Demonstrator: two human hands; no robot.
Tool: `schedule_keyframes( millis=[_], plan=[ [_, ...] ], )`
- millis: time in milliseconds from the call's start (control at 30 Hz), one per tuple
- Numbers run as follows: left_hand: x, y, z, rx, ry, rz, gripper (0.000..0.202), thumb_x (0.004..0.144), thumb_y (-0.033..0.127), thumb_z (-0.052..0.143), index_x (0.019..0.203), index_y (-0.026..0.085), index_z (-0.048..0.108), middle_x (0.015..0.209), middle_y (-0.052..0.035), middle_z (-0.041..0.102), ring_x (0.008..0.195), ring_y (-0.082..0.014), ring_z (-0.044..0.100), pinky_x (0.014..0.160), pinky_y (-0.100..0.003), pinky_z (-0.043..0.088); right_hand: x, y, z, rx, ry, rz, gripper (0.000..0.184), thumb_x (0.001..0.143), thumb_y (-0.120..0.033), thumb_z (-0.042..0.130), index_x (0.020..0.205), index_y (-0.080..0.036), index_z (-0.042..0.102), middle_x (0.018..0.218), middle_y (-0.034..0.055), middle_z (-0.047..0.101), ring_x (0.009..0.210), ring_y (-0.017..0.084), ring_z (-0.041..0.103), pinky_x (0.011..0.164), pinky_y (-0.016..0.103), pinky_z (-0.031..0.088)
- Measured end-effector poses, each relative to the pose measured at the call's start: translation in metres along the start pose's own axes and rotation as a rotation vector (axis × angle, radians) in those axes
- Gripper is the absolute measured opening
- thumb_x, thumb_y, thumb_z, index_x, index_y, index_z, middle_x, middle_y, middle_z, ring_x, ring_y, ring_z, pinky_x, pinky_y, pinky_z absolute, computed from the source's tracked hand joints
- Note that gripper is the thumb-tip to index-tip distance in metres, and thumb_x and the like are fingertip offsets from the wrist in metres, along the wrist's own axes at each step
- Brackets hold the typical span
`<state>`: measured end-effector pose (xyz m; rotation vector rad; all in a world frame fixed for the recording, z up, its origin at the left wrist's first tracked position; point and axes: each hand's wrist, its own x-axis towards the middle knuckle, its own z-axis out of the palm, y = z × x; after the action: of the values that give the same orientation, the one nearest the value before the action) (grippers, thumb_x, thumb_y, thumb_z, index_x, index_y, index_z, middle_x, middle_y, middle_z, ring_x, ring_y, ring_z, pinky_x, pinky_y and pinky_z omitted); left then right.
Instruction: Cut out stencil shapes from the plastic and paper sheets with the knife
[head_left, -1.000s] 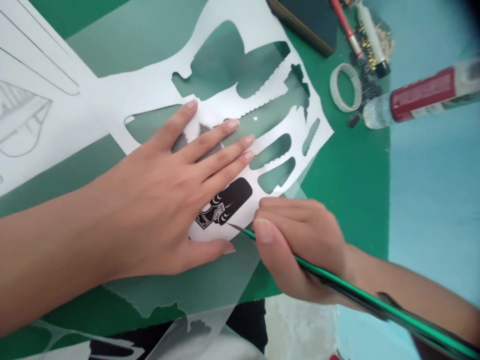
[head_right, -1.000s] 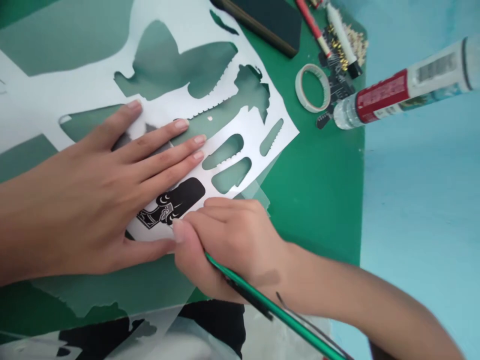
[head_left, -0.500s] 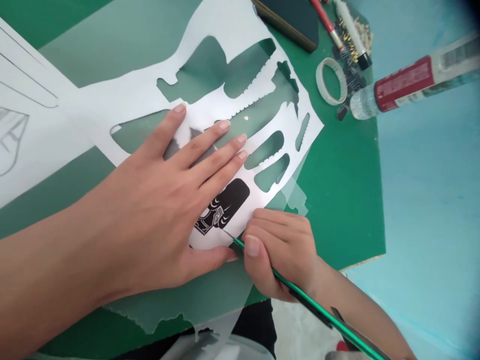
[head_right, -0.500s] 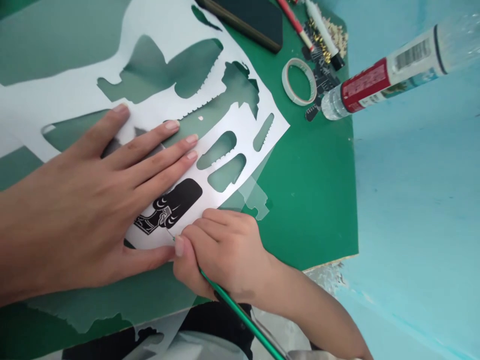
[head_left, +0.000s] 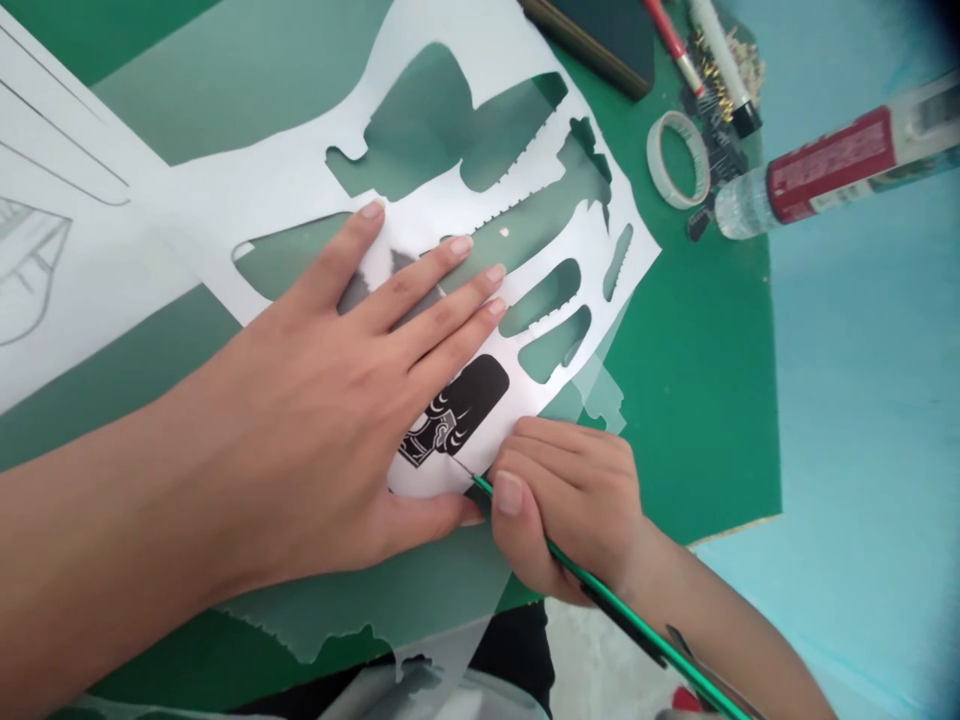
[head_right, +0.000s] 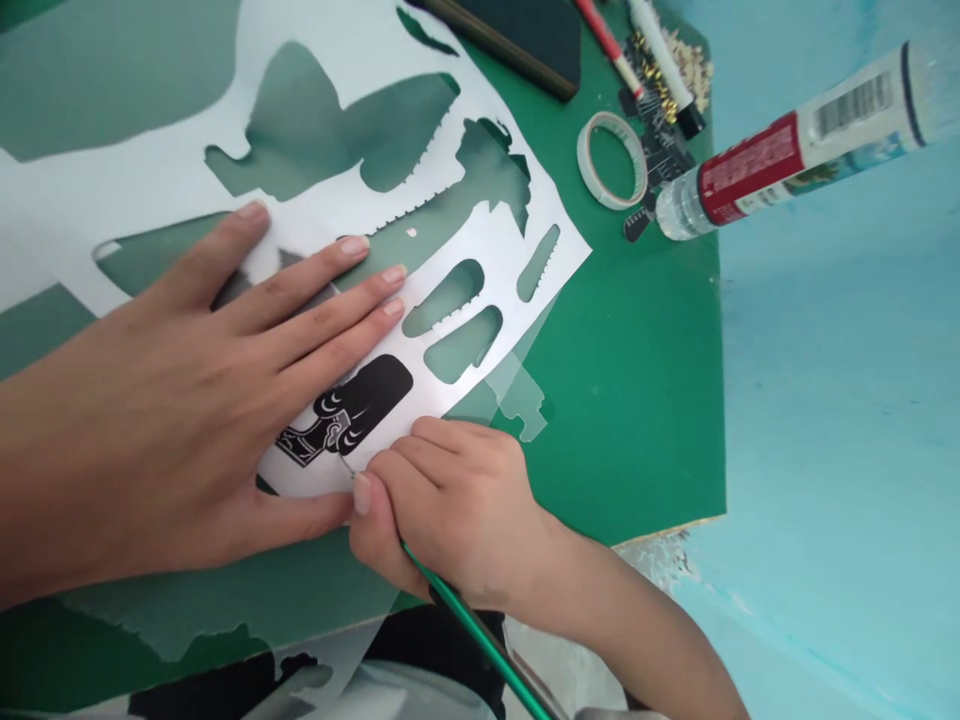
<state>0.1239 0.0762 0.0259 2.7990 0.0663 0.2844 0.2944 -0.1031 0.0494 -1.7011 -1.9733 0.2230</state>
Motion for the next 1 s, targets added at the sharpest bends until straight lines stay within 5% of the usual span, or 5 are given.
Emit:
schedule_keyframes(
  millis=[1000],
  plan=[
    [-0.0013, 0.0000, 0.0012, 0.051, -0.002, 0.010, 0.110, 0.115, 0.086, 0.030, 0.185, 0.001, 0.033, 0.196, -0.0181, 0.027, 0.186, -0.0463, 0.023, 0.152, -0.077, 0.010, -0.0021, 0.0003, -0.0010, -0.106, -0.017, -0.055, 0.046, 0.110, -0.007, 0.049, 0.069, -0.026, 0.046, 0.060, -0.0043, 0.044, 0.061, 0.016, 0.033, 0.059, 0.036, 0.029]
  ],
)
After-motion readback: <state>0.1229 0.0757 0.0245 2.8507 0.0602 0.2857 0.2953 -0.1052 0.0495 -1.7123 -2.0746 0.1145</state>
